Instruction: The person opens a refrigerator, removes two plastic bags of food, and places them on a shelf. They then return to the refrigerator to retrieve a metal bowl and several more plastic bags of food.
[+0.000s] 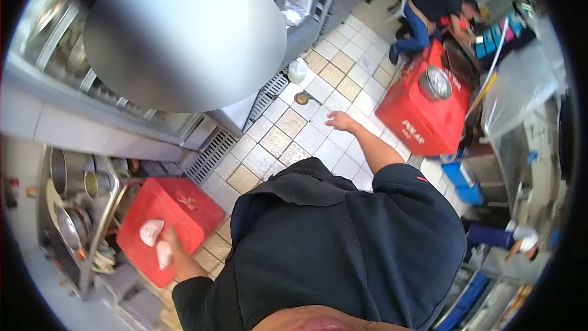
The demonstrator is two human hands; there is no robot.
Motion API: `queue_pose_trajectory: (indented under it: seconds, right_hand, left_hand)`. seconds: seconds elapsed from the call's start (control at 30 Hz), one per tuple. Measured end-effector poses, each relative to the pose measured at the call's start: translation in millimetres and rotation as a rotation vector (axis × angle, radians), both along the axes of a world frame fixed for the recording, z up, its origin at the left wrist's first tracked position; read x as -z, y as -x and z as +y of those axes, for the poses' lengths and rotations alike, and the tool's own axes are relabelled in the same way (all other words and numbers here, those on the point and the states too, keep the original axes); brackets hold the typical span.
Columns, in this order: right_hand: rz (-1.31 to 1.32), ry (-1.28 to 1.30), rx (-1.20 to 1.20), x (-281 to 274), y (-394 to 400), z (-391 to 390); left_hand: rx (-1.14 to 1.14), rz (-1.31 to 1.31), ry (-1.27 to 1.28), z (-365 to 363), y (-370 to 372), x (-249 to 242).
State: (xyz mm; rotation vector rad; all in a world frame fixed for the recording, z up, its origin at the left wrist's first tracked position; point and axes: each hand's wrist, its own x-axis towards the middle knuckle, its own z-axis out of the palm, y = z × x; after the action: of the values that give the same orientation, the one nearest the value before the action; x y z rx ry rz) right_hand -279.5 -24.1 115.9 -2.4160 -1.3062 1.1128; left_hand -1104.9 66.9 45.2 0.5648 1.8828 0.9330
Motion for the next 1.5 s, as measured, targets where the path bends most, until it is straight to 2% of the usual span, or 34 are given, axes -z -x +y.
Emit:
queue_pose_trajectory:
  seconds: [0.03,0.1,0.17,0.27,0.3,0.33,0.37,0.4,0.47,0.5,0.57,0.67,0.73,0.77,0.8,0.83,0.87,0.9,0.93,0.97,1.0,1.03,1.1,1.13,1.17,1.2,1.23,1.27,1.3,1.37,1.4,1.43,1.5]
  right_hand:
    - [0.131,0.047,0.170,6.2,-18.0,-36.4]
    - [0.221,0.093,0.335,25.9,-54.6,-119.2]
    - [0.288,0.175,0.617,30.8,-74.1,-190.1]
    - [0.493,0.185,1.075,60.9,-96.2,-297.3]
    - [0.533,0.174,1.176,71.7,-101.3,-334.3]
    - [0.566,0.159,1.266,84.5,-104.4,-359.6]
    - [0.598,0.143,1.341,86.6,-110.0,-376.7]
    - [0.633,0.140,1.373,83.4,-119.5,-391.7]
    - [0.709,0.138,1.400,81.5,-130.8,-407.5]
    - [0.713,0.112,1.437,83.4,-143.6,-411.5]
    - [0.716,0.056,1.502,90.5,-165.9,-418.4]
    - [0.712,-0.071,1.571,88.9,-216.4,-409.6]
    - [0.689,-0.158,1.628,79.6,-260.9,-402.1]
    - [0.675,-0.200,1.657,72.0,-284.9,-398.4]
    - [0.662,-0.243,1.689,64.3,-302.5,-393.1]
    - [0.674,-0.283,1.726,56.1,-327.4,-389.0]
    - [0.683,-0.318,1.759,47.6,-351.5,-387.9]
    - [0.693,-0.347,1.793,39.9,-375.0,-388.2]
    - [0.714,-0.437,1.792,33.5,-401.3,-388.0]
    - [0.681,-0.499,1.800,24.1,-427.5,-385.6]
    - [0.667,-0.539,1.801,20.0,-457.1,-386.9]
    - [0.658,-0.575,1.802,19.1,-486.7,-388.5]
    - [0.594,-0.625,1.820,19.5,-549.9,-388.3]
    - [0.566,-0.648,1.829,21.4,-579.7,-388.3]
    - [0.505,-0.664,1.848,19.7,-612.0,-384.5]
    - [0.463,-0.649,1.858,32.5,-665.5,-380.3]
    - [0.413,-0.644,1.855,41.2,-693.8,-375.7]
    - [0.415,-0.677,1.848,60.5,-717.0,-379.2]
    - [0.473,-0.709,1.792,76.5,-733.8,-385.9]
    - [0.650,-0.681,1.716,132.1,-773.6,-408.0]
    - [0.781,-0.739,1.639,155.5,-788.4,-421.4]
    - [0.864,-0.801,1.596,142.6,-791.6,-414.3]
    - [0.760,-0.694,1.726,142.6,-798.0,-403.3]
  left_hand:
    - [0.168,0.036,0.106,-8.2,-36.1,13.6]
    - [0.531,0.206,0.283,-18.2,-111.2,34.3]
    - [0.823,0.512,0.388,-3.5,-183.4,51.8]
    - [0.978,0.128,0.397,33.1,-257.7,65.1]
    - [0.999,0.170,0.392,39.0,-300.0,48.8]
    - [1.020,0.213,0.388,38.8,-364.8,0.5]
    - [0.992,0.382,0.416,48.1,-407.0,-2.2]
    - [1.093,0.313,0.383,65.8,-433.2,12.3]
    - [1.252,0.168,0.318,104.8,-469.0,40.7]
    - [1.264,0.205,0.379,105.5,-501.2,30.9]
    - [1.282,0.276,0.492,100.2,-599.5,-38.9]
    - [1.295,0.229,0.503,112.7,-717.2,-61.0]
    - [1.489,0.162,0.527,145.9,-789.3,-30.1]
    - [1.606,0.015,0.408,165.4,-824.4,-1.8]
    - [1.654,0.045,0.410,179.3,-868.7,33.7]
    - [1.639,0.178,0.223,152.7,-931.1,9.1]
    - [1.847,0.394,0.231,140.6,-996.9,-4.5]
    - [2.286,0.651,-0.194,155.6,-1048.3,59.0]
    - [2.344,0.584,-0.193,123.1,-1110.3,19.3]
    - [2.383,0.419,-0.407,105.8,-1157.2,31.6]
    - [2.215,0.301,-0.430,76.2,-1205.2,43.1]
    - [2.349,0.304,-0.196,45.2,-1260.2,7.0]
    - [2.285,-0.041,-0.114,-8.2,-1343.9,27.4]
    - [2.272,-0.072,-0.100,-38.0,-1380.2,15.5]
    - [2.258,-0.187,0.118,-65.4,-1414.8,-13.0]
    - [2.248,-0.057,0.048,-110.2,-1483.2,13.3]
    - [2.175,-0.359,0.254,-129.2,-1498.9,-57.7]
    - [2.166,-0.324,-0.030,-151.2,-1547.5,82.9]
    - [2.194,-0.404,0.001,-168.8,-1574.8,100.5]
    - [2.145,0.143,-0.390,-193.1,-1593.8,83.2]
    - [2.123,0.203,-0.426,-204.4,-1610.7,112.1]
    - [2.113,0.222,-0.301,-200.2,-1617.2,95.1]
    - [2.077,0.273,-0.058,-189.6,-1632.2,56.9]
